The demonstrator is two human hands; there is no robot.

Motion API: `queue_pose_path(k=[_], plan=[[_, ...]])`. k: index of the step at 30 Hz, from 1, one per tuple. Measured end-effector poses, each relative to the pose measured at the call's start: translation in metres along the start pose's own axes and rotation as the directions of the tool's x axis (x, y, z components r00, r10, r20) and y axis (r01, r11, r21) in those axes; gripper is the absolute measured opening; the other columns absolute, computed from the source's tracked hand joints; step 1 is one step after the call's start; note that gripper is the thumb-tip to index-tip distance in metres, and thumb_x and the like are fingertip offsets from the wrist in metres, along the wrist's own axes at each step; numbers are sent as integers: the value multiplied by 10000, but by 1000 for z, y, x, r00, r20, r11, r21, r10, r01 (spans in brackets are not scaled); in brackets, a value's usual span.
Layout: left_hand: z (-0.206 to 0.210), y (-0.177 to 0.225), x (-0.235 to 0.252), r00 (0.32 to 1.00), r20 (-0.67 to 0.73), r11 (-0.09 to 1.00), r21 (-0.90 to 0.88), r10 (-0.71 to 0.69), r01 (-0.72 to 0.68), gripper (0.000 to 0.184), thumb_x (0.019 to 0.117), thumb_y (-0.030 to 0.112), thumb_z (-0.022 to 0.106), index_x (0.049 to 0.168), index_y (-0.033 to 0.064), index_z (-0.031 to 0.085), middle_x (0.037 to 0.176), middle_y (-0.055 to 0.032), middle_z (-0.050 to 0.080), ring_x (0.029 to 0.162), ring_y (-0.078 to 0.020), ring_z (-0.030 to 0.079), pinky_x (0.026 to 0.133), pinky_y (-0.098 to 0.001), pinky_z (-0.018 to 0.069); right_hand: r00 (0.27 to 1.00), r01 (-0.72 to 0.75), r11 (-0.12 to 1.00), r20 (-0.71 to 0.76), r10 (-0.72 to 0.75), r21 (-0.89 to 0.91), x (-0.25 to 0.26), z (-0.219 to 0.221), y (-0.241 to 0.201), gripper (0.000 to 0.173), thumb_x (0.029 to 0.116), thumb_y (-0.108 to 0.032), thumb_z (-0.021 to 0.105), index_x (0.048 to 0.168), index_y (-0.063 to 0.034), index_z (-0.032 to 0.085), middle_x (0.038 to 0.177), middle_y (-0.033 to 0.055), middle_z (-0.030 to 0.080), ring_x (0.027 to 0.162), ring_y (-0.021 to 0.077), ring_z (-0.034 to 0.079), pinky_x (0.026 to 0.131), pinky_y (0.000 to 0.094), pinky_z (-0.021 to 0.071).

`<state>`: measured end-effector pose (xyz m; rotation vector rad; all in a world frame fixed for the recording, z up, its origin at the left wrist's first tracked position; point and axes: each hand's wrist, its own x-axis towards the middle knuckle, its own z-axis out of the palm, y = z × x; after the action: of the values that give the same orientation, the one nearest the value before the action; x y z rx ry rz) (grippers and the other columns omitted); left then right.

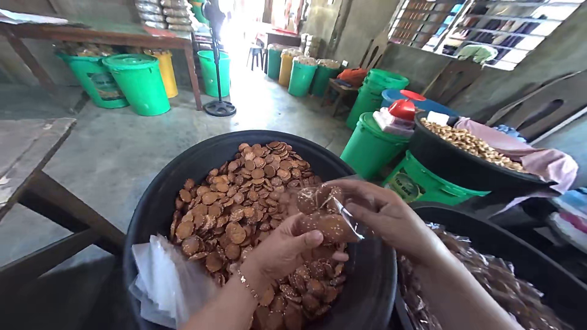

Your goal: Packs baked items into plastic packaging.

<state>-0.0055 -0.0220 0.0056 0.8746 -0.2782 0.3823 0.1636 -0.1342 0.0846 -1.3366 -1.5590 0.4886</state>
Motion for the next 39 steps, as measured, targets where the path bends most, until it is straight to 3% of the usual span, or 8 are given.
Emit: queue_pose_path(k=[7,12,16,20,25,30,34,39], plan=[[4,-6,-3,990,99,994,-33,-101,105,395,937,476,655,1246,233,685,1209,38,727,1133,-124,694,976,-344,580,995,86,996,-55,-85,15,-7,3,4,100,978,-93,626,1034,-145,690,974,-156,675,874,-93,618,768,104,536],[30,-5,3,926,-377,999,43,4,13,251,963,-33,477,1144,125,548,997,58,718,919,-57,705,850,-260,590,982,83,996,170,-80,-12,-15,-22,1,310,1074,-243,491,1227,-106,723,1150,-94,688,1042,-61,613,916,146,524],[45,-4,10,812,-583,999,3,-26,34,243,990,-53,413,1151,78,540,977,-18,720,868,-107,721,785,-277,612,975,104,994,202,-95,-35,-28,-40,3,639,1047,-638,307,1209,-153,690,1184,-41,604,1156,10,574,957,194,524],[65,-24,11,834,-547,997,-53,-72,52,175,1003,68,517,1173,93,545,1004,-22,733,924,-123,728,848,-306,610,985,44,970,171,-2,-240,-42,-33,-5,485,1042,-449,490,1019,-29,732,1078,89,649,1034,63,597,885,203,504],[93,-55,30,738,-671,996,-86,-64,7,165,1038,96,479,1184,68,552,988,-59,721,900,-137,725,818,-307,615,997,-38,934,51,60,-355,-59,-33,-3,277,1029,-144,548,1272,-24,609,978,113,688,798,173,665,734,338,570],[72,-77,50,835,-477,724,674,276,146,675,996,83,544,1566,-23,198,1471,-120,461,1169,-71,589,923,-242,535,999,-5,832,-37,-18,-555,-83,-44,15,361,1028,-59,510,1375,-61,608,972,181,733,839,370,733,747,554,592],[71,-96,59,925,-249,539,840,287,59,268,1036,158,539,1273,47,592,1248,28,663,1047,-39,670,880,-246,587,994,91,989,-56,-98,-114,-112,-64,30,355,1004,6,514,1343,26,617,1097,199,720,869,244,711,785,400,583],[99,-134,86,941,-96,579,807,324,-117,174,969,92,544,910,255,561,1331,136,603,1251,-42,573,995,-236,535,906,-5,934,-394,155,356,-150,-52,51,747,882,31,691,1529,116,328,1259,287,580,1044,264,629,888,356,551]])
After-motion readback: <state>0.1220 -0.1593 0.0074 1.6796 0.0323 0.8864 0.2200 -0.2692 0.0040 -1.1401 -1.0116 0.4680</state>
